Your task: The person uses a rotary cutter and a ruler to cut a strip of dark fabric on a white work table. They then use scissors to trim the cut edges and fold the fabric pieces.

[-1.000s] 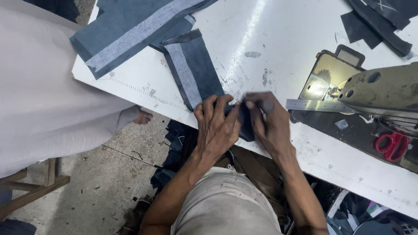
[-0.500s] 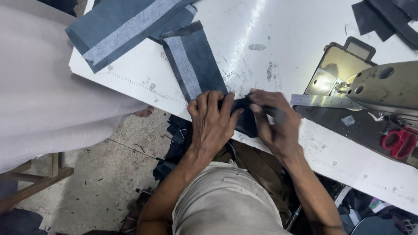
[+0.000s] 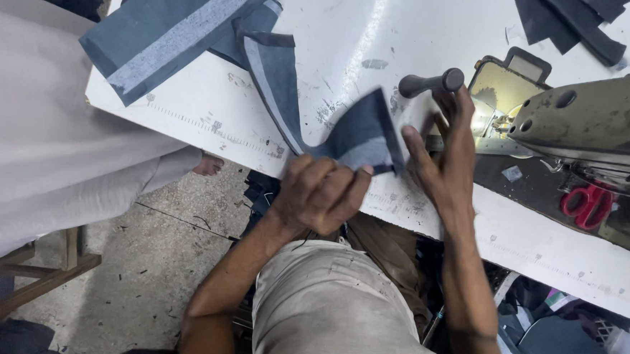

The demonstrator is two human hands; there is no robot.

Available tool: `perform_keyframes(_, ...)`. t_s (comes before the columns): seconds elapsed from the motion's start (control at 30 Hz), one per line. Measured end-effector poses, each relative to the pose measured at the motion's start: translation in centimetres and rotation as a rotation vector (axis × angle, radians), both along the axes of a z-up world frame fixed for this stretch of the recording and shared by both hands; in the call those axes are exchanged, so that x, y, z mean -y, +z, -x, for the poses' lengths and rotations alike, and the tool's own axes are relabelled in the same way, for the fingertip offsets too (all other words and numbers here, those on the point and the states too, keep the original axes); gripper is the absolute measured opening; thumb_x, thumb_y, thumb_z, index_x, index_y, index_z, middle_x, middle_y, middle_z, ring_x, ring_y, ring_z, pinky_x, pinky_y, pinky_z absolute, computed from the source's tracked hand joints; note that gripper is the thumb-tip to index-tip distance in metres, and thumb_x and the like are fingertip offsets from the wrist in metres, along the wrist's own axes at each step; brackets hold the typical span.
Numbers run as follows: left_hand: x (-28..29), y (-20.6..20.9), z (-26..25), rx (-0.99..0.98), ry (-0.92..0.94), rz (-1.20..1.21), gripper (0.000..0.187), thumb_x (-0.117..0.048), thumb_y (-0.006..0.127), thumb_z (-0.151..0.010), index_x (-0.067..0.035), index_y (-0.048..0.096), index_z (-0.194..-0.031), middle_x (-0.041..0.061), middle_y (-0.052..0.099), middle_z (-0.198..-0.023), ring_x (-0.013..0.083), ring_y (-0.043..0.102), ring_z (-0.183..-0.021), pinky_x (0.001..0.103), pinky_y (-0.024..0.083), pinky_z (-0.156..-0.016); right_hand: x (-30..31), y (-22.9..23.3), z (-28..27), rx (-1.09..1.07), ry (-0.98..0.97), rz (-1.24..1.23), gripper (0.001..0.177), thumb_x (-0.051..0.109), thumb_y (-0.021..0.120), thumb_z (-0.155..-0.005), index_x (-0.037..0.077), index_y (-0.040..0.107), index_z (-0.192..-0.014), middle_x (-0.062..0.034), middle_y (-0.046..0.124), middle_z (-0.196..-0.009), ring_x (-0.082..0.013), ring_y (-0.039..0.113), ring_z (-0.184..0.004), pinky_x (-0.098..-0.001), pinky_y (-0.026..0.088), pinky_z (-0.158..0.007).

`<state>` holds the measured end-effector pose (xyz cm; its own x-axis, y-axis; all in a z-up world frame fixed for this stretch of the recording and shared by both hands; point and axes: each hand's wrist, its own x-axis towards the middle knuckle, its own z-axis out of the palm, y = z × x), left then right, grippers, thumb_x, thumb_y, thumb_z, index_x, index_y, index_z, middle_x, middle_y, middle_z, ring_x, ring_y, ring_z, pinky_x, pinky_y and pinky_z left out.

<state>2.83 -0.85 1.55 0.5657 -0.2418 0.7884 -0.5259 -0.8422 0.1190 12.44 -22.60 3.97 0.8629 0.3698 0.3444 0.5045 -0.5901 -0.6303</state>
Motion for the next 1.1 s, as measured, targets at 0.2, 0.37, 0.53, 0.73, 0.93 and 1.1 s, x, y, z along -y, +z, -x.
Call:
perform_keyframes(0.2, 2.7, -2.1, 2.8, -0.47, -0.138, -0.042, 0.027, -0.023, 0.073, -0.098, -0.009, 0.072, -0.121, 0.003, 0.069, -0.119, 0.021, 0.06, -0.118, 0.039, 0.043, -0.095, 15.8, -2.8, 7.1, 0.332, -0.581, 0.269, 0.021, 0.027, 0.059, -0.124, 0.008, 0.066, -0.128, -0.0146, 0.065, -0.117, -0.0297, 0.06, -0.106, -0.0426, 0.052, -0.09)
perform_keyframes(0.37, 3.1, -2.4, 6.1, -0.377, -0.019, 0.065, 0.027, -0.032, 0.063, -0.101, -0.012, 0.076, -0.113, 0.005, 0.074, -0.119, 0.0235, 0.066, -0.116, 0.042, 0.045, -0.099, 27.1, -4.4, 7.3, 0.187, -0.662, 0.633, 0.023, 0.015, 0.05, -0.113, -0.004, 0.062, -0.12, -0.0231, 0.061, -0.121, -0.0378, 0.056, -0.115, -0.0492, 0.044, -0.103)
perform_keyframes(0.53, 4.5, -0.6, 6.9, -1.276, 0.151, 0.209, 0.069, -0.056, 0.045, -0.1, -0.006, 0.073, -0.061, 0.011, 0.066, -0.057, 0.0248, 0.068, -0.056, 0.044, 0.055, -0.069, 30.2, -2.5, 5.3, -0.061, -0.664, 0.799, 0.027, 0.025, 0.078, -0.1, 0.001, 0.076, -0.111, -0.0183, 0.075, -0.101, -0.0365, 0.067, -0.094, -0.0472, 0.051, -0.087)
perform_keyframes(0.73, 3.9, -2.8, 5.3, -1.751, 0.061, 0.822, 0.087, -0.057, 0.022, -0.101, 0.0, 0.075, -0.062, 0.013, 0.072, -0.055, 0.023, 0.071, -0.05, 0.035, 0.06, -0.07, 32.6, -0.9, 4.8, -0.456, -0.646, 0.542, 0.025, 0.021, 0.077, -0.098, -0.001, 0.074, -0.11, -0.0139, 0.074, -0.094, -0.0238, 0.07, -0.08, -0.0362, 0.053, -0.075)
perform_keyframes(0.93, 3.6, -3.6, 7.7, -1.668, -0.244, 1.226, 0.072, -0.05, 0.029, -0.105, 0.004, 0.076, -0.095, 0.016, 0.08, -0.087, 0.0242, 0.081, -0.08, 0.038, 0.065, -0.08, 32.6, 1.5, 8.3, -0.874, -0.783, 0.352, 0.025, 0.022, 0.082, -0.097, -0.001, 0.075, -0.103, -0.0141, 0.072, -0.084, -0.0199, 0.064, -0.071, -0.0342, 0.047, -0.065)
perform_keyframes(1.1, 5.7, -1.5, 8.0, -1.2, -0.312, 1.705, 0.045, -0.034, 0.049, -0.107, 0.006, 0.069, -0.115, 0.021, 0.075, -0.115, 0.0299, 0.077, -0.103, 0.047, 0.064, -0.091, 25.2, 0.7, 16.1, -0.788, -0.889, -0.032, 0.034, 0.023, 0.083, -0.097, 0.003, 0.06, -0.082, -0.0037, 0.07, -0.08, -0.0107, 0.059, -0.07, -0.0297, 0.048, -0.066)
